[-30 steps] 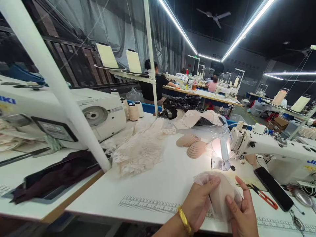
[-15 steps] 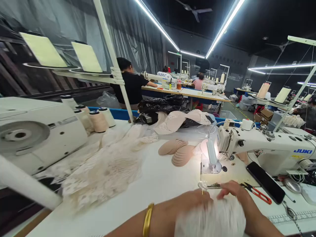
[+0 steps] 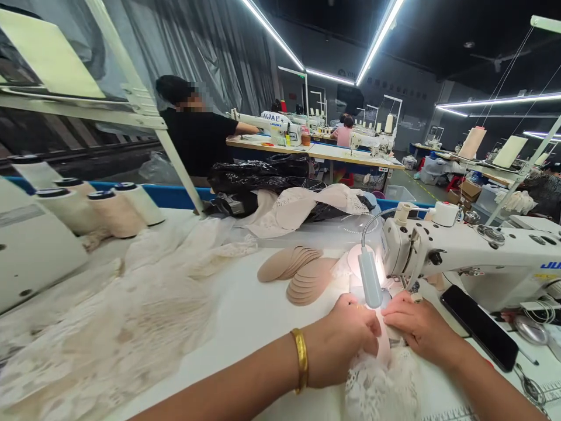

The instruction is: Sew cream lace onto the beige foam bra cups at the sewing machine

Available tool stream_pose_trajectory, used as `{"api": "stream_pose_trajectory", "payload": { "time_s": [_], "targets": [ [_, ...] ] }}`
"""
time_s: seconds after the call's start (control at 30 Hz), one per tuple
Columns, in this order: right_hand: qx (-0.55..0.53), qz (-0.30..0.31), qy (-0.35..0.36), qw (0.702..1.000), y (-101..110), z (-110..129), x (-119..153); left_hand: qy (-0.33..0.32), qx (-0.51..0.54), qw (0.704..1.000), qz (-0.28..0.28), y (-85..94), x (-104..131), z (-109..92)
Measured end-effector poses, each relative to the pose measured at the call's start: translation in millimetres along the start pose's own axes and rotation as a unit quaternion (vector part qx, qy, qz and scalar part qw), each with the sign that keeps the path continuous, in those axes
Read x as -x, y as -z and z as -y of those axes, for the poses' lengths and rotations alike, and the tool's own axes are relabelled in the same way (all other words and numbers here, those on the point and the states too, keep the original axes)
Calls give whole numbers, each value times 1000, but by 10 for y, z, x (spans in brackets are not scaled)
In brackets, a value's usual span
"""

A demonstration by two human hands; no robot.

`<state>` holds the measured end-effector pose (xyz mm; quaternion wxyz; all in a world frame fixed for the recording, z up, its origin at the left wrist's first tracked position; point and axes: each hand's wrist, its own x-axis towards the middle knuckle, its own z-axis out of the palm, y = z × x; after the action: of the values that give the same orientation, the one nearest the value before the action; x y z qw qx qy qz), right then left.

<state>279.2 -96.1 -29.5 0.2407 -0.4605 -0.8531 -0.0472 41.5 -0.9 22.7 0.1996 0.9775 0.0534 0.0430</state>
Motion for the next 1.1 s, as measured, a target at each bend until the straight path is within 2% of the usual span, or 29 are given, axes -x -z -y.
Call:
{"api": "stream_pose_trajectory", "payload": {
  "time_s": [0.2,0.33,0.6,0.9,1.1],
  "targets": [
    [-11,1,-36,999,-16,-34,-31,4,-14,1000,-26,-66,-36,-3],
    [-1,2,-39,999,-19,-41,-28,3,-21,1000,-10,-57,-54,19],
    [17,-6,-32,999,-7,-15,-20,-15,-4,999,-29,-86,-6,31],
    [5,-4,-52,999,-15,-3,-13,-26,-22,999,-12,20,-20,60],
    [15,-12,-61,998,-33,-29,-9,-42,-50,998,-10,82,-56,155]
  ]
}}
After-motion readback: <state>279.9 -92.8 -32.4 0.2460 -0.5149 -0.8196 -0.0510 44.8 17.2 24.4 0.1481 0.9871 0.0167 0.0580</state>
